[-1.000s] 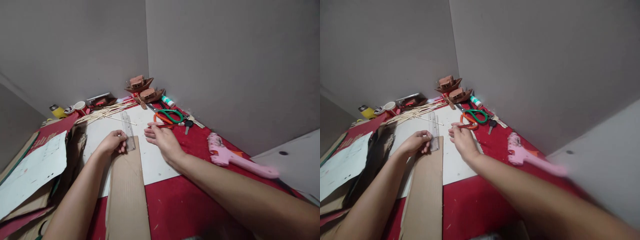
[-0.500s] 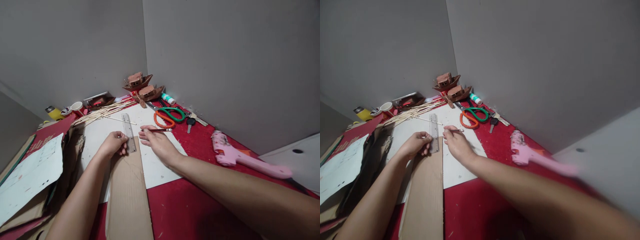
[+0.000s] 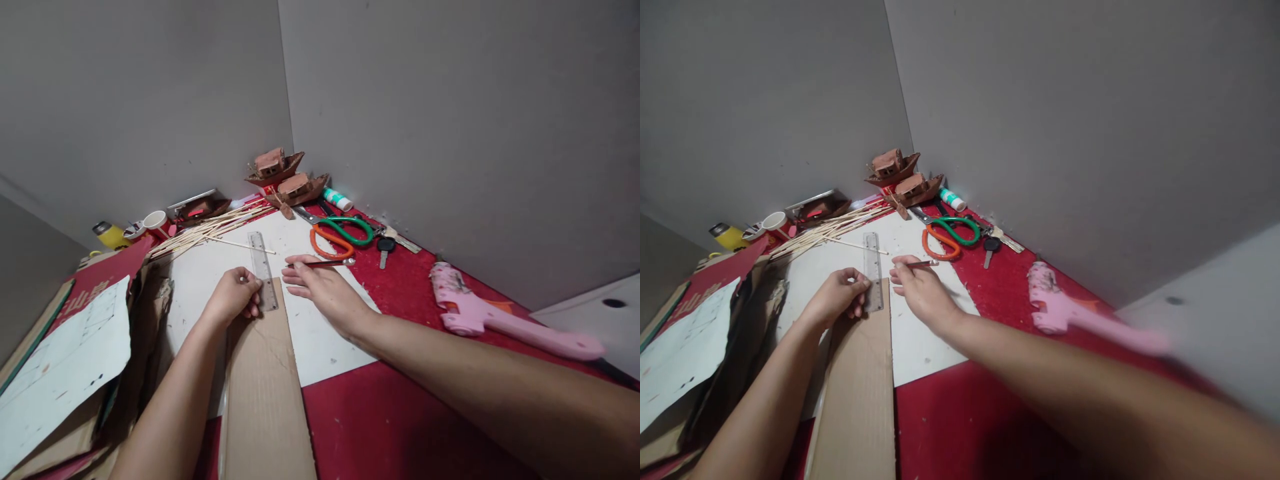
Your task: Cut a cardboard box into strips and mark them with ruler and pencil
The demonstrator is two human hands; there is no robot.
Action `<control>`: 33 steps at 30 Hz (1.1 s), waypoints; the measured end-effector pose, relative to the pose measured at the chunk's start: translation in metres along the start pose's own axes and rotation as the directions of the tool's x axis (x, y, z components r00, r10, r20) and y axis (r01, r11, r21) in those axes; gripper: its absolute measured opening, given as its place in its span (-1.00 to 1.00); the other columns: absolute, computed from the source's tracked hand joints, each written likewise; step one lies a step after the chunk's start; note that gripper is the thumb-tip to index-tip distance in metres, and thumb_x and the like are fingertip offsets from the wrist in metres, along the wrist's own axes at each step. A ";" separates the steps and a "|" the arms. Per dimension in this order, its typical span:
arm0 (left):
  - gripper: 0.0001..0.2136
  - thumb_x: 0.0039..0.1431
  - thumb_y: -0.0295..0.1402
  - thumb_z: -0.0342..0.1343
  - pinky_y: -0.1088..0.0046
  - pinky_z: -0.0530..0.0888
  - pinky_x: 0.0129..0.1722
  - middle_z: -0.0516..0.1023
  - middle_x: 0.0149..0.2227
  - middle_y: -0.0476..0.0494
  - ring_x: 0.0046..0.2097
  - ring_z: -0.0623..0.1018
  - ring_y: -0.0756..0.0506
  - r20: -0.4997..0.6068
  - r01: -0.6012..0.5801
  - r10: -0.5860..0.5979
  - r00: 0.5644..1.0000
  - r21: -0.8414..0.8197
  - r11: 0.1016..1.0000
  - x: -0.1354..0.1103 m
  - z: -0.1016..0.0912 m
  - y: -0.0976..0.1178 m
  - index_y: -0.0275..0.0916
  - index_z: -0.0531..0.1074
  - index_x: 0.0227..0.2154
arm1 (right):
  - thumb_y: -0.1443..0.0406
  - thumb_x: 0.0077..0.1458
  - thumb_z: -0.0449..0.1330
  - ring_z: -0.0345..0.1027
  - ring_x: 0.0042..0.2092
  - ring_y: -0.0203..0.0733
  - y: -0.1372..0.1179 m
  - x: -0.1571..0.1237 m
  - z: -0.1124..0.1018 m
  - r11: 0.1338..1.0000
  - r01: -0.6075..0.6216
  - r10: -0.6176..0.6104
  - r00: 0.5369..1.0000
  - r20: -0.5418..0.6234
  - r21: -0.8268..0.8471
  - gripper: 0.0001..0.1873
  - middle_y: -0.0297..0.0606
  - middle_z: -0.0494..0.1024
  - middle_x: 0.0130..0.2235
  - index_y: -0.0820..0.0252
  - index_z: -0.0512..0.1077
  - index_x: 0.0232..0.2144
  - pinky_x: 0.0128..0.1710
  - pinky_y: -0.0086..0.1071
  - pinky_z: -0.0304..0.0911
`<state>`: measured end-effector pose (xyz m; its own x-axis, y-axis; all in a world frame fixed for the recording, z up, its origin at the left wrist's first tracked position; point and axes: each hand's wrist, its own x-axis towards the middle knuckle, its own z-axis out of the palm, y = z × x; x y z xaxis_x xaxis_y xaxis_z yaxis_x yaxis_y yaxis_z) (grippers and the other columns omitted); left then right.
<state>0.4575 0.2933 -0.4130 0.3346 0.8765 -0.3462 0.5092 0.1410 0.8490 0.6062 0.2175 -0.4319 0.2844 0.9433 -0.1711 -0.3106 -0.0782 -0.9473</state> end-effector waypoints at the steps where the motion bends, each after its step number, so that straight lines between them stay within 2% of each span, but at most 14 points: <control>1: -0.81 0.25 -0.52 0.00 0.67 0.20 -0.79 0.35 -0.72 0.14 -0.76 0.37 0.07 -0.001 -0.001 0.001 1.000 0.004 1.000 0.000 0.000 0.000 -0.22 0.20 -0.47 | 0.29 0.29 0.00 0.45 -0.06 -0.16 0.000 0.000 0.000 1.000 0.003 -0.003 1.000 0.001 -0.001 -0.81 -0.07 0.53 -0.13 0.23 0.38 -0.16 -0.03 -0.24 0.39; 13: -0.78 0.20 -0.48 0.15 0.70 0.20 -0.76 0.34 -0.75 0.16 -0.78 0.36 0.09 -0.015 -0.014 0.015 1.000 0.054 0.998 -0.001 0.002 0.001 -0.23 0.21 -0.48 | 0.32 0.28 0.01 0.47 -0.09 -0.17 0.000 -0.002 0.001 1.000 0.012 -0.012 1.000 -0.008 -0.011 -0.83 -0.13 0.55 -0.20 0.21 0.39 -0.19 -0.03 -0.23 0.42; 17: -0.78 0.18 -0.49 0.17 0.68 0.19 -0.76 0.35 -0.75 0.15 -0.77 0.37 0.07 -0.007 -0.026 0.027 1.000 0.065 0.998 -0.001 0.002 0.000 -0.24 0.22 -0.47 | 0.30 0.27 0.02 0.47 -0.08 -0.14 0.001 -0.002 0.002 0.999 0.017 -0.018 1.000 -0.013 -0.032 -0.82 -0.11 0.55 -0.19 0.22 0.39 -0.18 -0.01 -0.18 0.40; 25: -0.76 0.14 -0.45 0.23 0.71 0.19 -0.76 0.33 -0.78 0.16 -0.78 0.37 0.07 0.038 -0.038 0.036 0.999 0.059 0.998 -0.006 0.000 0.002 -0.24 0.22 -0.47 | 0.31 0.30 -0.02 0.48 -0.05 -0.16 -0.001 -0.003 0.003 0.999 -0.007 0.007 1.000 0.006 -0.045 -0.80 -0.06 0.57 -0.14 0.24 0.39 -0.17 0.00 -0.22 0.40; 33: -0.77 0.16 -0.46 0.20 0.70 0.17 -0.77 0.33 -0.76 0.18 -0.78 0.36 0.08 0.008 -0.025 0.025 1.000 0.070 0.997 -0.001 0.001 0.000 -0.23 0.22 -0.47 | 0.30 0.30 -0.01 0.47 -0.04 -0.16 0.001 -0.002 0.001 0.998 0.023 -0.021 0.999 0.040 -0.052 -0.80 -0.04 0.56 -0.10 0.22 0.38 -0.15 0.01 -0.21 0.40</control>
<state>0.4582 0.2919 -0.4126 0.3530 0.8762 -0.3282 0.5546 0.0865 0.8276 0.6041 0.2161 -0.4324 0.2543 0.9569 -0.1401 -0.2563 -0.0730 -0.9638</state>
